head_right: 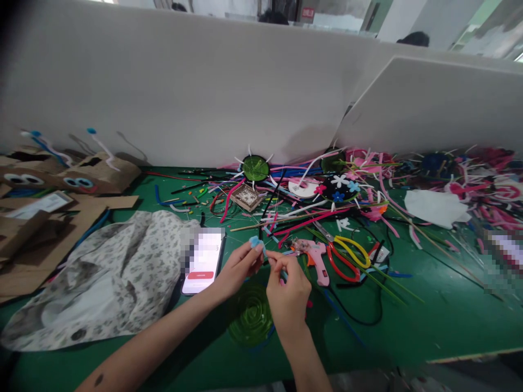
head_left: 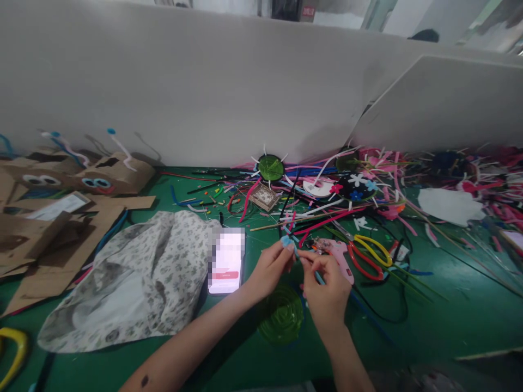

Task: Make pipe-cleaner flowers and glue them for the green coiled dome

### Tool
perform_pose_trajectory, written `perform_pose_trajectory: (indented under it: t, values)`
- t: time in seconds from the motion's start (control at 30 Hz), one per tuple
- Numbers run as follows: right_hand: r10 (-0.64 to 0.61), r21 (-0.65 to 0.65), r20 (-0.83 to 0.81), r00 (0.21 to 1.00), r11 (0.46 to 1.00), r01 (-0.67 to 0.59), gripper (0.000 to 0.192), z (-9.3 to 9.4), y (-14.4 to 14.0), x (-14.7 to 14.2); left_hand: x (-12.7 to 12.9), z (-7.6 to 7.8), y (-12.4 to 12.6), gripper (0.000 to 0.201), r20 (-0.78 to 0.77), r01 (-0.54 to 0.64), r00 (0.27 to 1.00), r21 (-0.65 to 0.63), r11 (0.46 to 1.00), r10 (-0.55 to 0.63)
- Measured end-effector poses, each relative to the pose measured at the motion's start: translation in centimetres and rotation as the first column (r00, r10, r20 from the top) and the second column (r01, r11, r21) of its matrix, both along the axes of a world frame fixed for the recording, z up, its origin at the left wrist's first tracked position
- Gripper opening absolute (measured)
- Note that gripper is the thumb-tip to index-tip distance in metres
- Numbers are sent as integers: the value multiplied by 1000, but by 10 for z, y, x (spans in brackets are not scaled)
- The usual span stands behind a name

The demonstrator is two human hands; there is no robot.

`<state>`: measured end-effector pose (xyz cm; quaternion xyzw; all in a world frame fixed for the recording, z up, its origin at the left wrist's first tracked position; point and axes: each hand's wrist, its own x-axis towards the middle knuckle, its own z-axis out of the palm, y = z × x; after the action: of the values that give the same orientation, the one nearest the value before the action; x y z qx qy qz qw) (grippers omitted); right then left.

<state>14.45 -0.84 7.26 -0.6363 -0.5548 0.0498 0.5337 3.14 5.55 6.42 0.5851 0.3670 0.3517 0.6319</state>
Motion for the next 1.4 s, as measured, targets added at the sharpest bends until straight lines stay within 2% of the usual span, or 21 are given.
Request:
perform_pose_trajectory:
  t: [0.1, 0.2, 0.33, 0.47, 0.53, 0.67, 0.77, 0.87, 1.1, 1.27, 1.4]
  values:
    - [53, 37, 173, 984, 998, -60, 22, 2, 1, 1, -1, -1, 2, 42, -31, -1, 1000, 26, 1000, 2]
    - [114, 35, 236, 965, 991, -126, 23, 2, 1, 2, -4, -1, 7, 42, -77, 22, 997, 62, 998, -17]
    - [124, -5, 177, 976, 992, -125, 21, 3, 0, 6, -15, 3, 15, 44, -117, 149, 983, 49, 988, -142]
    - [131, -94, 27, 991, 987, -128, 25, 9, -2, 9, -25, 10, 22, 49, -82, 369, 925, -40, 929, -371]
    - [125, -89, -3, 992, 988, -125, 27, 12, -3, 10, -28, 13, 22, 51, -51, 414, 907, -66, 908, -417]
    - [82, -19, 67, 994, 997, -81, 30, 16, -3, 11, -28, 19, 21, 48, -37, 361, 931, -55, 931, -364]
    - [86, -7, 92, 992, 996, -86, 29, 17, -3, 13, -26, 22, 19, 44, -94, 294, 953, 46, 955, -289]
    - [93, 0, 111, 989, 996, -94, 29, 18, -4, 15, -25, 24, 18, 41, -149, 280, 954, 145, 949, -259]
    - [96, -19, 90, 991, 995, -95, 29, 14, -1, 16, -24, 17, 17, 39, -219, 254, 956, 273, 928, -197]
    - [52, -22, 32, 998, 998, -52, 31, 13, -1, 12, -22, 12, 15, 40, -142, 275, 958, 206, 939, -249]
    - [-33, 72, 110, 993, 997, 25, 33, 11, -2, 8, -18, 10, 11, 40, -34, 295, 955, 112, 949, -293]
